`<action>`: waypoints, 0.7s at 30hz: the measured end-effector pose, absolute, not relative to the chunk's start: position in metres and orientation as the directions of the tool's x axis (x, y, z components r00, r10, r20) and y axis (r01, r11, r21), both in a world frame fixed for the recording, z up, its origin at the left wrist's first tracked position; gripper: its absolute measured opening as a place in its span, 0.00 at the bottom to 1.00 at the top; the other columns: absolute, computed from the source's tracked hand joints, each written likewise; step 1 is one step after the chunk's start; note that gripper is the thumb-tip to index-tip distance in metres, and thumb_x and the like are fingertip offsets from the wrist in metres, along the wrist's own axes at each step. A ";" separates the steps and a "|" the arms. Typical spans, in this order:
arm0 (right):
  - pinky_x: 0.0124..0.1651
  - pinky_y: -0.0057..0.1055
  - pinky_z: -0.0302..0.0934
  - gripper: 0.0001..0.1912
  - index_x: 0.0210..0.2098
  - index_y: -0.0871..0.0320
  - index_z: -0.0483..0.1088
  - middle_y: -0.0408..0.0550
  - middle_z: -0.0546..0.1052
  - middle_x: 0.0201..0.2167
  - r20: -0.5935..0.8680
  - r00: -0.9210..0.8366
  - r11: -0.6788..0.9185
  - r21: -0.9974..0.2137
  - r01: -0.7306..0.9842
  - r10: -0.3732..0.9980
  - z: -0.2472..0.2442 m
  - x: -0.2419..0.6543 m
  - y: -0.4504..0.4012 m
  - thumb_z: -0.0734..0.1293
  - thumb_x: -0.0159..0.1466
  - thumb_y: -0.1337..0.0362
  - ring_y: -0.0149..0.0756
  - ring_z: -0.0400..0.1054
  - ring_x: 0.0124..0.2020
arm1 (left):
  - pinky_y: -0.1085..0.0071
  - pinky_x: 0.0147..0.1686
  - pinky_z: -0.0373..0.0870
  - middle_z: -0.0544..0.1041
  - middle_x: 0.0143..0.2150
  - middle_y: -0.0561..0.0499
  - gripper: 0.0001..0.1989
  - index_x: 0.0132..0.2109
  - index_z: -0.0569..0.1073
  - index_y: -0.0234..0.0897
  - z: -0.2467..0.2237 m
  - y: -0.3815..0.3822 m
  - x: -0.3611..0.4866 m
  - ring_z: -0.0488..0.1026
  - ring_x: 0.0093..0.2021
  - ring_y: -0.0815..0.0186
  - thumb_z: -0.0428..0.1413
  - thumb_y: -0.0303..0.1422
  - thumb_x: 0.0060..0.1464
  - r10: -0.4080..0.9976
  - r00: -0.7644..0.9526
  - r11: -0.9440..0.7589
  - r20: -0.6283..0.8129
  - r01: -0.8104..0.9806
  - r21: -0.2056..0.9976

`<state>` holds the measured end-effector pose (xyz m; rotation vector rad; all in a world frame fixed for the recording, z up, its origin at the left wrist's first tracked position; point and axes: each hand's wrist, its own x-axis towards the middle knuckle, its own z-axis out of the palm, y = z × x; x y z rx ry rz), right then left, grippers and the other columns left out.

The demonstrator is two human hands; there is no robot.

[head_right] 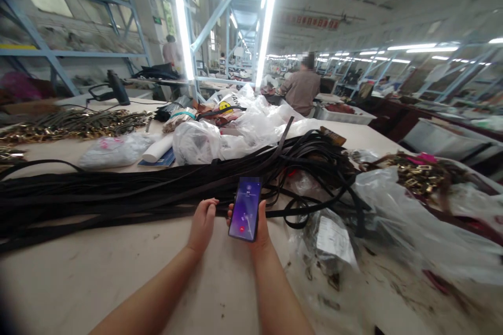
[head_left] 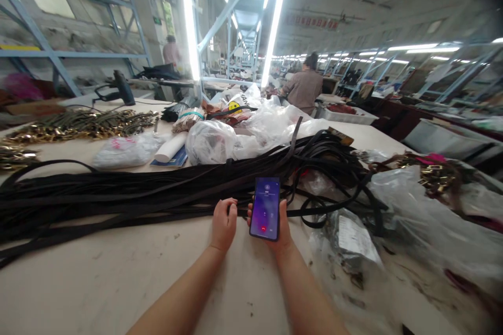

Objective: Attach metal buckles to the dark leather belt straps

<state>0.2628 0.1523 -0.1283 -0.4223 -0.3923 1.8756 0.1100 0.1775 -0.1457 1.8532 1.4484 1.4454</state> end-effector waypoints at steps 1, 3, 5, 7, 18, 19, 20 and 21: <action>0.45 0.42 0.62 0.37 0.48 0.60 0.65 0.54 0.75 0.41 -0.116 -0.295 -0.314 -0.468 -0.826 0.948 -0.125 0.262 0.141 0.53 0.56 0.36 0.40 0.70 0.40 | 0.61 0.47 0.64 0.73 0.39 0.46 0.13 0.40 0.66 0.35 -0.146 0.176 0.108 0.70 0.42 0.62 0.41 0.36 0.59 0.887 -0.075 -0.369 0.455 0.476 0.798; 0.46 0.42 0.62 0.37 0.48 0.60 0.65 0.54 0.74 0.41 -0.133 -0.268 -0.299 -0.484 -0.823 0.954 -0.117 0.265 0.110 0.54 0.56 0.36 0.40 0.70 0.40 | 0.65 0.41 0.68 0.73 0.36 0.46 0.14 0.39 0.67 0.35 -0.145 0.168 0.102 0.71 0.39 0.62 0.42 0.39 0.58 0.915 -0.085 -0.316 0.393 0.454 0.833; 0.45 0.42 0.62 0.38 0.49 0.62 0.65 0.55 0.74 0.42 -0.142 -0.261 -0.296 -0.507 -0.809 0.955 -0.108 0.275 0.069 0.54 0.56 0.36 0.40 0.70 0.40 | 0.64 0.42 0.67 0.73 0.37 0.45 0.15 0.39 0.67 0.34 -0.143 0.157 0.093 0.70 0.39 0.60 0.43 0.40 0.56 0.938 -0.079 -0.272 0.338 0.437 0.857; 0.43 0.41 0.63 0.39 0.48 0.65 0.64 0.57 0.74 0.41 -0.167 -0.252 -0.302 -0.530 -0.792 0.953 -0.102 0.288 0.022 0.53 0.56 0.36 0.41 0.70 0.38 | 0.60 0.46 0.64 0.72 0.38 0.45 0.15 0.40 0.67 0.35 -0.141 0.145 0.085 0.69 0.41 0.57 0.45 0.42 0.54 0.954 -0.069 -0.235 0.292 0.434 0.870; 0.43 0.40 0.62 0.38 0.42 0.69 0.66 0.58 0.75 0.35 -0.430 -0.267 -0.417 -0.304 -0.857 0.862 -0.112 0.296 -0.067 0.58 0.54 0.37 0.42 0.71 0.36 | 0.62 0.49 0.64 0.73 0.42 0.46 0.14 0.42 0.69 0.36 -0.117 0.024 0.096 0.69 0.46 0.60 0.45 0.39 0.55 0.889 0.322 -0.445 0.326 0.435 0.783; 0.42 0.39 0.62 0.37 0.41 0.71 0.67 0.60 0.75 0.34 -0.448 -0.278 -0.429 -0.281 -0.858 0.850 -0.112 0.291 -0.058 0.59 0.54 0.38 0.42 0.71 0.35 | 0.63 0.49 0.64 0.73 0.43 0.46 0.14 0.42 0.69 0.36 -0.113 0.021 0.094 0.68 0.46 0.61 0.44 0.39 0.56 0.883 0.324 -0.459 0.339 0.448 0.767; 0.41 0.39 0.62 0.36 0.40 0.71 0.67 0.61 0.75 0.33 -0.461 -0.283 -0.434 -0.263 -0.862 0.841 -0.111 0.286 -0.048 0.59 0.55 0.39 0.42 0.71 0.35 | 0.63 0.49 0.64 0.73 0.43 0.46 0.14 0.42 0.69 0.36 -0.110 0.020 0.090 0.69 0.46 0.61 0.44 0.38 0.56 0.882 0.320 -0.465 0.346 0.465 0.753; 0.41 0.39 0.62 0.35 0.39 0.71 0.67 0.61 0.75 0.33 -0.467 -0.282 -0.431 -0.250 -0.867 0.838 -0.110 0.282 -0.039 0.59 0.56 0.40 0.42 0.71 0.35 | 0.63 0.48 0.65 0.73 0.42 0.46 0.14 0.42 0.69 0.35 -0.106 0.021 0.084 0.69 0.45 0.61 0.43 0.38 0.57 0.883 0.313 -0.466 0.351 0.487 0.739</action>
